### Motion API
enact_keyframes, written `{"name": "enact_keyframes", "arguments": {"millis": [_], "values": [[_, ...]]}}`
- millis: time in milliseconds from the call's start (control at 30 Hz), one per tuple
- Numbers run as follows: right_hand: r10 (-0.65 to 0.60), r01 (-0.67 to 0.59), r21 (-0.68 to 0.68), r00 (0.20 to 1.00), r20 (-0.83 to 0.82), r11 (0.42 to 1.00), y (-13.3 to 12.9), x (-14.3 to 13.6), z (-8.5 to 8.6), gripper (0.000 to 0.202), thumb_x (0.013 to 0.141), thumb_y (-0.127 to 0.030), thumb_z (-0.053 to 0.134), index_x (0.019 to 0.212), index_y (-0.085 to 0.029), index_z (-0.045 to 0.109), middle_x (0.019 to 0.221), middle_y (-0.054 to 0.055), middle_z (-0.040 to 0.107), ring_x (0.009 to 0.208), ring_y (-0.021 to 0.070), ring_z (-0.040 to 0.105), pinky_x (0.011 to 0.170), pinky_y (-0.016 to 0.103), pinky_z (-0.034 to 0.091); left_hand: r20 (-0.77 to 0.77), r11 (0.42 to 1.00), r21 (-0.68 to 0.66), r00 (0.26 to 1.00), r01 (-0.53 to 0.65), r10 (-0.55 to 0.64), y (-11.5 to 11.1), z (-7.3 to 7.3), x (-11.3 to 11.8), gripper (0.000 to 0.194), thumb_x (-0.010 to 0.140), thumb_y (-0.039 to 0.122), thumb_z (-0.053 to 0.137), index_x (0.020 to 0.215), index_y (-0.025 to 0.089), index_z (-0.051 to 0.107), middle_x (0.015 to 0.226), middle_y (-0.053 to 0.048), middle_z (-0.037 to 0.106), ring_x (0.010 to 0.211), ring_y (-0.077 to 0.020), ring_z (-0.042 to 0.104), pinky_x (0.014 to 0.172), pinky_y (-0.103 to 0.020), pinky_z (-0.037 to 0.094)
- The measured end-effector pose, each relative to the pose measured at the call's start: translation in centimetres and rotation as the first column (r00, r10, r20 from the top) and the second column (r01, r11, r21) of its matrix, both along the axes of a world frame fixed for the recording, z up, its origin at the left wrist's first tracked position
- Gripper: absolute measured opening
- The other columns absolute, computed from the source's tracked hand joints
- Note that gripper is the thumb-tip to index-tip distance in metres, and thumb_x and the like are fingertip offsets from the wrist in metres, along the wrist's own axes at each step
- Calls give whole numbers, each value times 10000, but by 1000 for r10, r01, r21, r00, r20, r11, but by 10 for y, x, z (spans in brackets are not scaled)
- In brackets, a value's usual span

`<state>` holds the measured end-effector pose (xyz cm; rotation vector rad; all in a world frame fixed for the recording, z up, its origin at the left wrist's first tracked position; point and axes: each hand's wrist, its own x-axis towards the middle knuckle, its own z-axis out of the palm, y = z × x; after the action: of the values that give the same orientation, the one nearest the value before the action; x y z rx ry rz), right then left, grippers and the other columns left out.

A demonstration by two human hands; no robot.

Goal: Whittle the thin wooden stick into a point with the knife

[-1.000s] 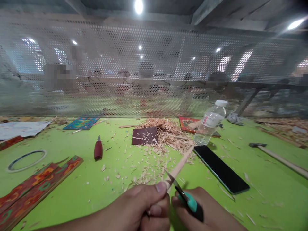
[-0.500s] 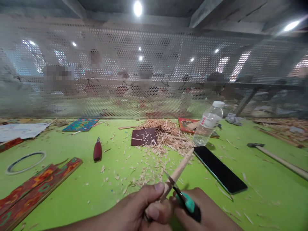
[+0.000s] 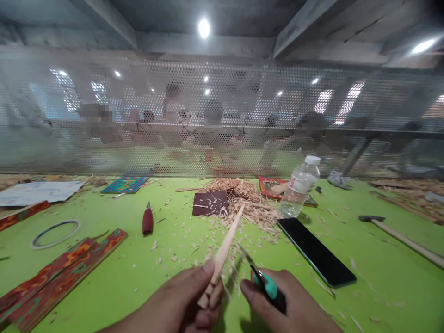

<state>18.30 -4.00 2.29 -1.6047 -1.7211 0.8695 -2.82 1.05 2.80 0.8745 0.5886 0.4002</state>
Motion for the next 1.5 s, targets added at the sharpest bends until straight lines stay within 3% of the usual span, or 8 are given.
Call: {"name": "enact_keyframes", "arguments": {"millis": [67,133,300,400,533,767,1033,1500], "values": [[-5,5,34,1000,0,999,2,2,-4,449,967,-601,541,714,-231,528,649,-22,513,660,192,492,611,299,382,-4,983,128,991,-135,136,-7,-4,-3,538,916,693,653,821,170,570,622,40,532,471,-61,395,467,-200,282],[20,-19,79,1000,-12,997,4,5,-7,527,959,-705,528,746,-222,537,656,-23,531,646,183,492,597,295,386,-7,973,192,991,-130,133,-12,-4,-3,567,878,712,695,904,153,604,744,-15,621,574,-101,544,548,-227,395],[53,-38,168,995,-86,985,3,8,-10,608,999,-771,394,837,-216,583,717,4,570,670,191,527,608,311,438,3,935,340,994,-100,105,-14,4,5,514,927,654,678,1068,171,574,875,-49,660,692,-155,635,583,-261,479],[42,-23,113,986,-164,993,0,10,-9,599,1044,-727,323,916,-224,621,797,38,616,747,220,587,682,342,511,19,939,330,995,-101,101,-9,5,8,483,932,618,697,1040,163,579,912,-27,600,734,-137,603,615,-258,491],[20,-1,164,993,-116,986,2,12,-5,498,1055,-657,408,1049,-221,649,929,74,679,905,259,630,841,395,512,-48,930,362,995,-63,86,0,-2,8,452,928,593,723,957,187,525,706,69,479,563,-68,441,545,-215,401],[254,-279,190,956,147,941,19,16,5,333,1100,-448,455,925,-201,595,783,-8,601,710,184,560,661,300,406,-177,940,341,982,2,63,9,-11,7,495,890,663,714,917,216,503,528,154,335,372,-24,218,349,-149,245],[270,-311,151,932,243,938,26,19,0,330,1086,-446,506,892,-203,615,809,14,653,740,191,580,682,292,394,-177,968,230,983,99,-59,12,-28,7,528,825,671,767,893,210,519,461,84,562,313,-69,476,294,-122,351],[427,-451,72,878,217,890,26,24,-9,381,1046,-535,551,845,-214,596,715,-38,547,650,148,507,607,259,345,-174,971,240,984,10,33,7,-27,5,552,749,673,833,838,202,557,410,136,446,301,-36,367,301,-111,323]]}}
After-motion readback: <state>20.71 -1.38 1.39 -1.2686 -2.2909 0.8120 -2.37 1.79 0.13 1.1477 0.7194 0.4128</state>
